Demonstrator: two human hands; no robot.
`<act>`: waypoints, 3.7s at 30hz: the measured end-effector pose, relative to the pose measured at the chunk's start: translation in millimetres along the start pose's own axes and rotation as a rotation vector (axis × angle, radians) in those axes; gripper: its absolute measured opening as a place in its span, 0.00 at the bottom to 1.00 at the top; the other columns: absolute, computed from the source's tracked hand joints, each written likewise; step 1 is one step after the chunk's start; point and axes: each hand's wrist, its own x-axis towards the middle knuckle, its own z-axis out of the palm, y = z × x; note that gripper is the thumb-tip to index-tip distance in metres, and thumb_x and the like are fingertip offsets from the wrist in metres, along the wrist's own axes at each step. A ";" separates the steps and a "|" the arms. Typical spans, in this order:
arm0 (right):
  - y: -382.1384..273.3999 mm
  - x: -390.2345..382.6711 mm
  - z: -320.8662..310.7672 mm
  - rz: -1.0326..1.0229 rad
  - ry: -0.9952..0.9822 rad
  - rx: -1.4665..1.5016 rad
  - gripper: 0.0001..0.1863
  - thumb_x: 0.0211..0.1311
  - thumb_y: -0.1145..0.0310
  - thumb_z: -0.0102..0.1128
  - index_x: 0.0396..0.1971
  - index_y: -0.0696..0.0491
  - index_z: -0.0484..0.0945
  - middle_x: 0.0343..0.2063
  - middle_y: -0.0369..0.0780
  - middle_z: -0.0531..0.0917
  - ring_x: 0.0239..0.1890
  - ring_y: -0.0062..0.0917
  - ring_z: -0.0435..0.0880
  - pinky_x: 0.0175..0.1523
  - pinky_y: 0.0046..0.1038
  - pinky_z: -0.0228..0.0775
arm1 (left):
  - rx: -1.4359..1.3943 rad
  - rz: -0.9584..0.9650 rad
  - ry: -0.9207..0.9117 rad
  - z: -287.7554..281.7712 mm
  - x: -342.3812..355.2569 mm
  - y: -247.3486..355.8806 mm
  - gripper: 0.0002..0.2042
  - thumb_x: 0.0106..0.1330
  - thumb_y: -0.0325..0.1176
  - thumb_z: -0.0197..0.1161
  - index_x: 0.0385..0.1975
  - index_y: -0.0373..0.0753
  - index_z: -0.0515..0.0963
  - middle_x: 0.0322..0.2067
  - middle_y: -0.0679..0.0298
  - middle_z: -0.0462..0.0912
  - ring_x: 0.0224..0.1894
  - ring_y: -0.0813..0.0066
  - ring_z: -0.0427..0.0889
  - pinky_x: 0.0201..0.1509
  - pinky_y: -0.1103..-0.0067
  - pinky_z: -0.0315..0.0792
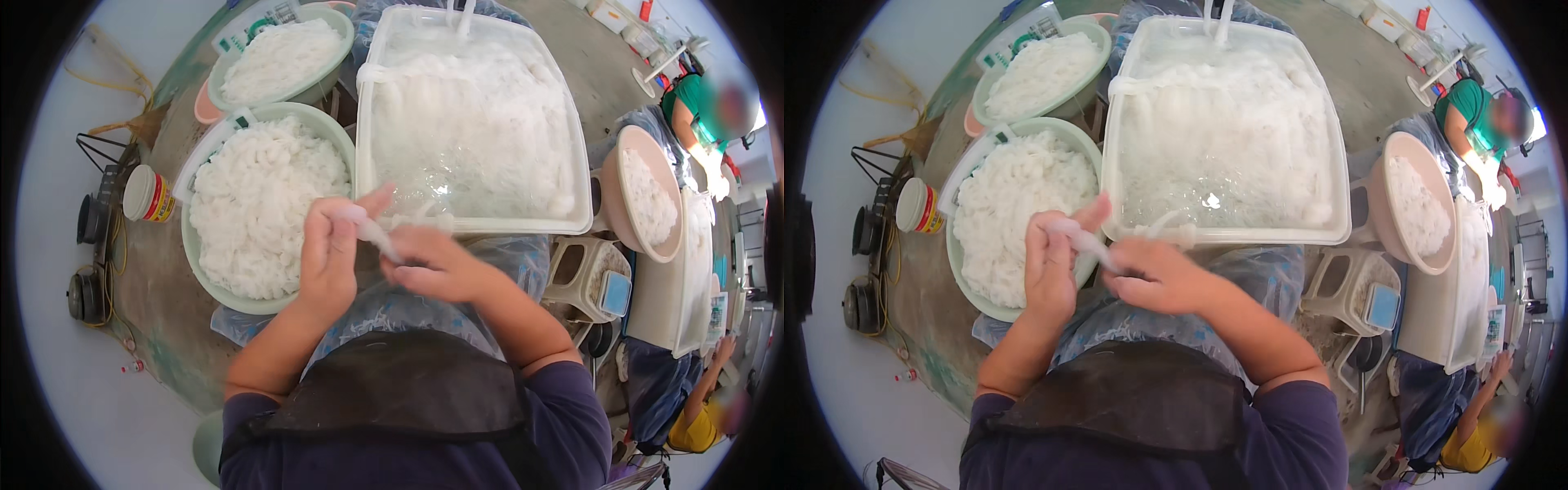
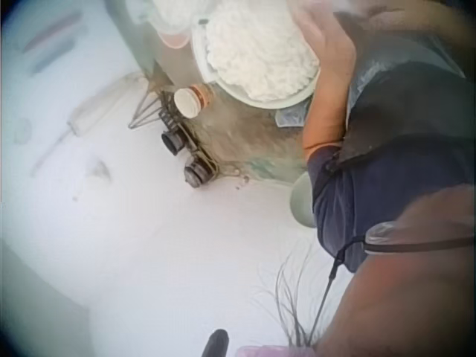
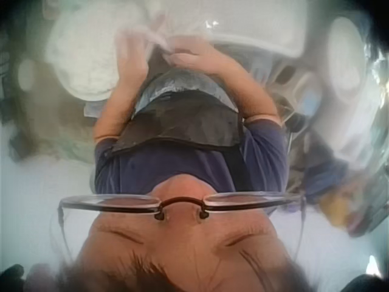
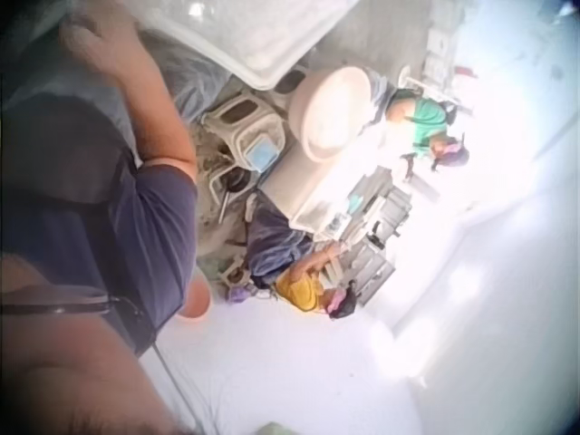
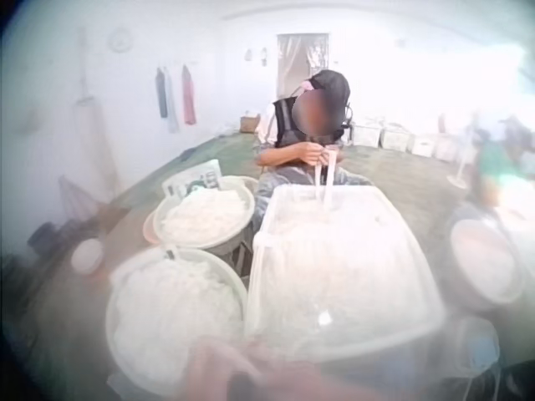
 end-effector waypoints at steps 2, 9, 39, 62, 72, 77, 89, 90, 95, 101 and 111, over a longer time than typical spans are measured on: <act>6.5 -1.1 21.0 0.019 0.022 0.063 0.12 0.58 0.61 0.51 0.28 0.56 0.75 0.28 0.48 0.77 0.34 0.43 0.76 0.40 0.39 0.68 | -0.261 -0.166 0.173 19.8 9.9 23.5 0.10 0.78 0.39 0.36 0.47 0.41 0.62 0.54 0.44 0.74 0.52 0.58 0.78 0.56 0.71 0.71; 17.6 4.8 -31.4 -0.012 0.598 -0.237 0.14 0.55 0.62 0.45 0.21 0.58 0.72 0.18 0.50 0.72 0.24 0.46 0.72 0.31 0.40 0.65 | 0.667 -0.102 -0.026 -58.7 14.2 16.5 0.14 0.74 0.40 0.43 0.50 0.38 0.67 0.47 0.53 0.78 0.46 0.67 0.76 0.52 0.72 0.69; 87.9 -50.3 -7.8 0.368 0.722 -0.760 0.07 0.48 0.67 0.66 0.20 0.54 0.80 0.28 0.41 0.77 0.38 0.38 0.76 0.43 0.36 0.70 | -0.186 -0.615 -0.006 -39.8 -28.2 -64.0 0.16 0.72 0.37 0.48 0.37 0.32 0.79 0.31 0.61 0.80 0.27 0.82 0.66 0.32 0.83 0.63; -30.3 32.2 -42.7 0.552 0.325 0.101 0.10 0.58 0.66 0.64 0.29 0.58 0.79 0.23 0.39 0.84 0.22 0.18 0.81 0.26 0.18 0.69 | -0.519 -0.586 -0.228 -13.4 23.3 -48.1 0.16 0.64 0.32 0.47 0.13 0.36 0.66 0.21 0.62 0.71 0.31 0.70 0.73 0.42 0.75 0.70; 31.8 13.3 -29.3 -0.003 0.395 -0.047 0.08 0.51 0.68 0.62 0.25 0.58 0.79 0.36 0.44 0.84 0.37 0.29 0.81 0.44 0.28 0.72 | -0.789 -0.658 -0.299 -24.2 12.5 -20.2 0.19 0.67 0.37 0.45 0.14 0.36 0.68 0.25 0.57 0.75 0.24 0.72 0.64 0.30 0.79 0.61; 46.6 8.9 -4.0 -0.013 0.098 -0.184 0.03 0.48 0.74 0.57 0.23 0.57 0.73 0.27 0.38 0.73 0.34 0.27 0.72 0.41 0.29 0.63 | -0.783 -0.505 -0.330 -38.9 10.2 -2.6 0.19 0.67 0.38 0.47 0.16 0.34 0.73 0.25 0.57 0.75 0.25 0.73 0.64 0.29 0.79 0.60; 20.7 10.2 18.7 -0.035 0.251 -0.693 0.13 0.59 0.63 0.58 0.37 0.57 0.75 0.35 0.47 0.77 0.41 0.42 0.75 0.47 0.38 0.67 | -0.375 -0.349 0.188 -3.2 -2.4 -33.6 0.14 0.69 0.35 0.58 0.45 0.29 0.79 0.46 0.59 0.82 0.51 0.74 0.76 0.59 0.75 0.67; 27.3 13.3 24.7 -0.109 0.314 -0.722 0.13 0.59 0.64 0.57 0.37 0.58 0.75 0.34 0.47 0.77 0.41 0.43 0.75 0.46 0.38 0.68 | -0.363 -0.381 0.144 3.4 -6.1 -29.3 0.14 0.68 0.35 0.58 0.45 0.30 0.80 0.46 0.57 0.82 0.52 0.75 0.75 0.59 0.74 0.67; 21.1 13.0 26.1 0.000 0.192 -0.233 0.12 0.59 0.67 0.54 0.38 0.60 0.75 0.31 0.49 0.77 0.36 0.44 0.76 0.43 0.42 0.69 | 0.107 -0.042 -0.181 -35.9 15.9 -12.5 0.14 0.66 0.37 0.60 0.43 0.33 0.81 0.43 0.61 0.83 0.51 0.72 0.79 0.67 0.64 0.61; 11.2 18.4 -0.5 0.166 -0.108 -0.725 0.10 0.60 0.67 0.51 0.31 0.60 0.74 0.30 0.47 0.76 0.30 0.40 0.75 0.38 0.40 0.67 | 1.126 0.500 -0.427 -29.2 16.0 -3.8 0.04 0.57 0.29 0.65 0.30 0.40 0.80 0.35 0.61 0.82 0.50 0.65 0.82 0.68 0.57 0.61; 19.9 -2.7 -2.9 0.101 0.378 -0.337 0.11 0.55 0.63 0.59 0.29 0.55 0.73 0.27 0.37 0.73 0.29 0.24 0.74 0.33 0.27 0.66 | -0.540 -0.208 -0.124 1.4 -3.5 32.2 0.09 0.77 0.38 0.41 0.45 0.39 0.60 0.59 0.40 0.68 0.57 0.45 0.75 0.64 0.58 0.67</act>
